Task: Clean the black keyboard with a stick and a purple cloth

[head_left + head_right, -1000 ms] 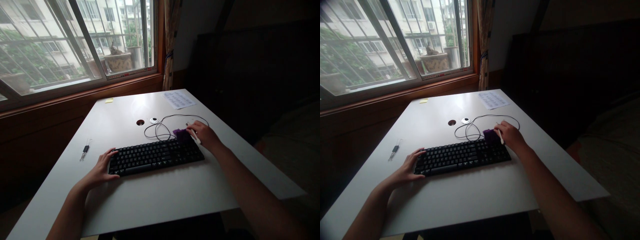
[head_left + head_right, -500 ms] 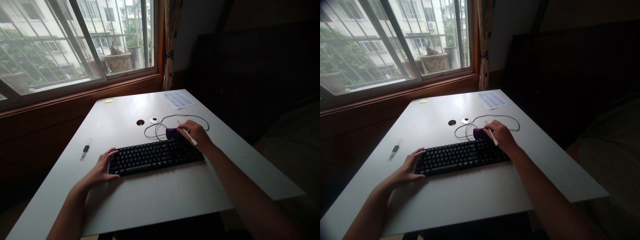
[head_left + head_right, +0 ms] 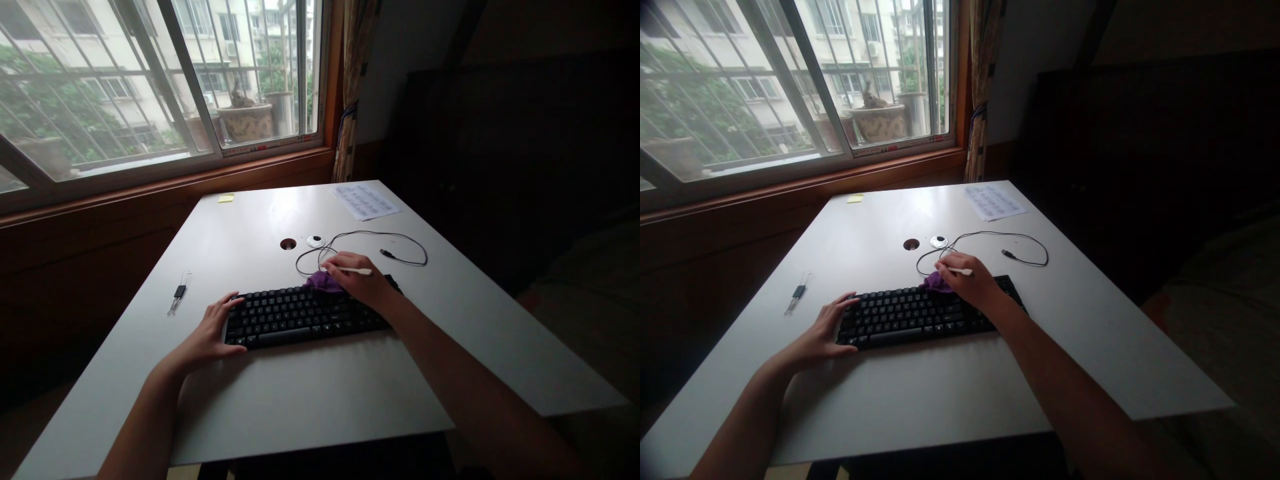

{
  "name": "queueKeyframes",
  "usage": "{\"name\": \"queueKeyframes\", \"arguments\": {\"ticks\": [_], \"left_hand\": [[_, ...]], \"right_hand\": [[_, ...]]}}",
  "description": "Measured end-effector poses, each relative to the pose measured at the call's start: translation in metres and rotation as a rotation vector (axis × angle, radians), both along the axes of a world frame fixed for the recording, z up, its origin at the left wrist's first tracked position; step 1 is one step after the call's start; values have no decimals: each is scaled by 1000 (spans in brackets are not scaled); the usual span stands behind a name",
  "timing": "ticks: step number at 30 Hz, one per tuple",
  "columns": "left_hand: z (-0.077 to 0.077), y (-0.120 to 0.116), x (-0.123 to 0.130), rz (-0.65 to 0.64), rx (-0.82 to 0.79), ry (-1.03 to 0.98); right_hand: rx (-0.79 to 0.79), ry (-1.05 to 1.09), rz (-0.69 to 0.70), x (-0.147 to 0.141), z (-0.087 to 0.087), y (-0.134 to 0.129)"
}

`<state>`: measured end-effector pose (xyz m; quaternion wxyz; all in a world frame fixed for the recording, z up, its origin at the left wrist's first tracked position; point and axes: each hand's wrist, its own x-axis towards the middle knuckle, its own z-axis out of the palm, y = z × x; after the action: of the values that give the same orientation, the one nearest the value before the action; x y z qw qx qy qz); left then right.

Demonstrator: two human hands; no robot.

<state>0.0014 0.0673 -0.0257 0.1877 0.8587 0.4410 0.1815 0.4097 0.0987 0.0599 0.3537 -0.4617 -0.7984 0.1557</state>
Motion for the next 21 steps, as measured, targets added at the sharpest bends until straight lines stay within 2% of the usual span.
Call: {"name": "queueKeyframes", "arguments": {"ticks": [2,6,13,21], "left_hand": [[0,0,0,2,-2,-8],[-2,0,0,3,0,-22],[-2,0,-1,-2,0,-1],[-3,1,-1,2,20,-9]], "right_hand": [[-54,34,-32,-5,2,2],[-225,-82,-35,-20,-3,9],[-137,-344,-85,-39,-14,16],[-131,-428,-111,-43,-23,25]]}}
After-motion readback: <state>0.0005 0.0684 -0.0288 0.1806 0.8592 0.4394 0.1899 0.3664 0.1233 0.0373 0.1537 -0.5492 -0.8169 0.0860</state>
